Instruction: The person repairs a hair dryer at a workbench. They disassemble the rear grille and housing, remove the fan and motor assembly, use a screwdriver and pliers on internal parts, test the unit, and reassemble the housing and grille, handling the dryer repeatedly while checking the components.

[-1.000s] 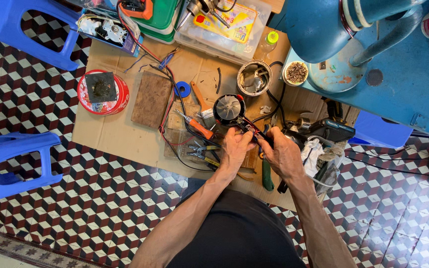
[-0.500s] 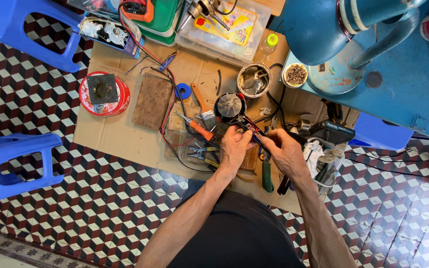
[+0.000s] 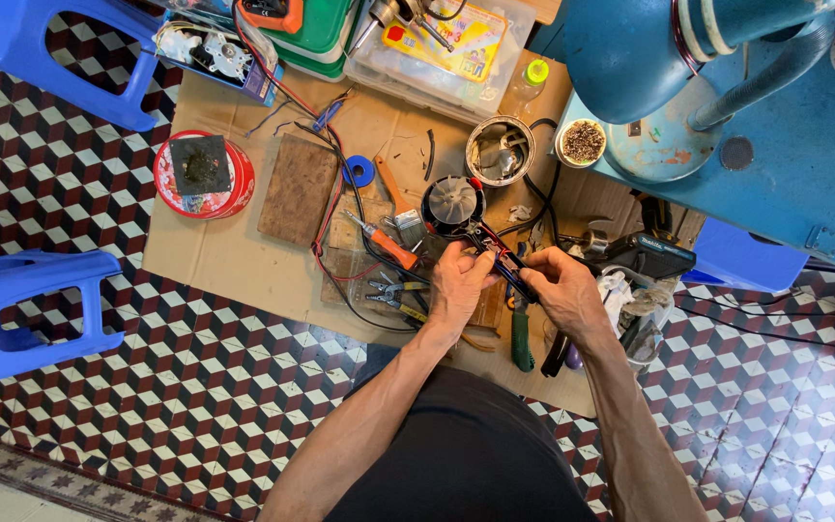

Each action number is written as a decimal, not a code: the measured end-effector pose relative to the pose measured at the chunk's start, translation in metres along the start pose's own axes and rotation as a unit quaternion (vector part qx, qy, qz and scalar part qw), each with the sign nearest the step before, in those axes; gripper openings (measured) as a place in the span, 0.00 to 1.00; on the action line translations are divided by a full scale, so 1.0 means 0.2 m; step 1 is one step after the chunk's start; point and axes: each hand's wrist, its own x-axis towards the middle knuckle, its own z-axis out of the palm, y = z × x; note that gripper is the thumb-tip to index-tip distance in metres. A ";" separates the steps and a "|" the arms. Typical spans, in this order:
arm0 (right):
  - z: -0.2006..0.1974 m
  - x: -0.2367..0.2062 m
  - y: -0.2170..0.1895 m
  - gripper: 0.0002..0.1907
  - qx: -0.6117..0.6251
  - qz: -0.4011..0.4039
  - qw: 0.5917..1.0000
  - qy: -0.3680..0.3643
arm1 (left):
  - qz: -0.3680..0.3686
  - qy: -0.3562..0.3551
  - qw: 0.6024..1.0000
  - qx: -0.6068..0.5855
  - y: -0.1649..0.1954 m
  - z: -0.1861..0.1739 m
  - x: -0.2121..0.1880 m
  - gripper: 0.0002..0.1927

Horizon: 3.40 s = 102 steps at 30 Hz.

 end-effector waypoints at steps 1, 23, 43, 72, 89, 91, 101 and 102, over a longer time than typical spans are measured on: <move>0.00 0.00 0.00 0.15 0.003 0.001 1.000 0.001 | -0.003 0.000 1.000 -0.002 0.00 0.00 0.00 0.18; 0.06 0.06 -0.05 0.21 -0.062 0.083 0.994 0.021 | -0.009 -0.008 0.999 0.041 0.00 -0.02 -0.01 0.20; 0.12 0.14 0.07 0.18 0.011 0.051 0.998 0.029 | -0.024 0.005 0.999 0.038 0.01 -0.06 -0.02 0.18; 0.13 0.04 -0.05 0.16 0.074 0.082 0.994 0.020 | -0.083 -0.001 0.995 -0.057 0.07 -0.09 -0.02 0.23; 0.14 0.08 0.02 0.15 0.101 0.069 0.992 0.013 | -0.226 -0.007 0.832 -0.507 0.15 -0.09 0.20 0.41; 0.14 0.08 0.03 0.15 0.123 0.064 0.990 0.016 | -0.194 -0.025 0.802 -0.564 0.16 -0.02 0.26 0.39; 0.18 0.03 -0.01 0.12 0.222 0.085 0.970 0.049 | -0.170 -0.063 0.869 -0.460 0.19 0.05 0.28 0.42; 0.20 0.02 -0.02 0.12 0.221 0.085 0.970 0.056 | -0.171 -0.068 0.883 -0.431 0.19 0.04 0.27 0.46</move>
